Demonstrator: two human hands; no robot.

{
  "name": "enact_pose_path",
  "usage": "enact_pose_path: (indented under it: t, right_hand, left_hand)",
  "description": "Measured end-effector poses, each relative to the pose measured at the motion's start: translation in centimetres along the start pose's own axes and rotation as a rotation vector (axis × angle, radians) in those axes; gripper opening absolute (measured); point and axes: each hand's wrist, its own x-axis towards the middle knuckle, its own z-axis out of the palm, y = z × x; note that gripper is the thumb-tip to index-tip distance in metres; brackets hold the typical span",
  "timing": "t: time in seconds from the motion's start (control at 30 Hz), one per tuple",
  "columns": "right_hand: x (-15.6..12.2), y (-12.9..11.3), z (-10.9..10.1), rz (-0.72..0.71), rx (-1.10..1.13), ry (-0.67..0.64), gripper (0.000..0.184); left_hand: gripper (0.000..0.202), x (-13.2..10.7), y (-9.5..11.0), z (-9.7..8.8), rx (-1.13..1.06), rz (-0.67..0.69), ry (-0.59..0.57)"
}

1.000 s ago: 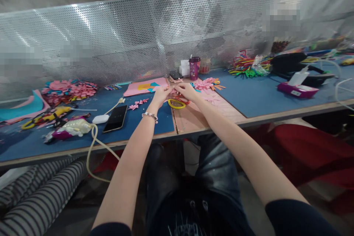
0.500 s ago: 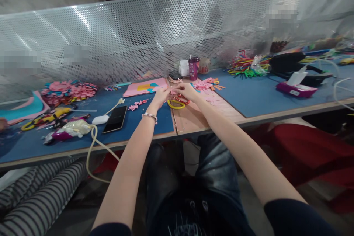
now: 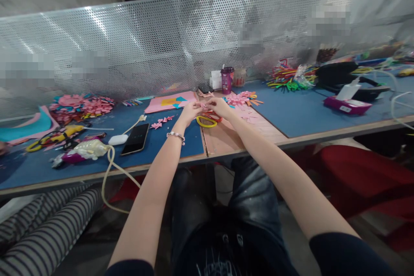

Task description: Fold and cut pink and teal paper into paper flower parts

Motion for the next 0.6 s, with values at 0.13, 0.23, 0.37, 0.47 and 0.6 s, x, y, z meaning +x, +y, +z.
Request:
enact_pose_path:
  t: [0.13,0.23,0.37,0.47,0.6]
  right_hand:
    - [-0.1,-0.5,0.0,0.022,-0.043,-0.006,0.010]
    - [-0.3,-0.9,0.0,0.044,-0.066,-0.008,0.012]
    - [-0.4,-1.1,0.2,0.040,-0.096,-0.014,0.012]
    - [-0.3,-1.0,0.1,0.028,-0.105,-0.022,0.014]
    - [-0.3,-0.7,-0.1,-0.010,-0.162,-0.065,0.018]
  left_hand:
    - [0.024,0.2,-0.3,-0.1,0.006,0.014,-0.007]
    - [0.026,0.3,-0.6,-0.2,0.008,0.022,-0.022]
    - [0.027,0.3,-0.6,-0.4,-0.002,0.027,-0.003]
    - [0.026,0.1,-0.4,-0.4,-0.001,0.038,0.013]
    - [0.027,0.1,-0.4,-0.4,0.011,0.040,0.014]
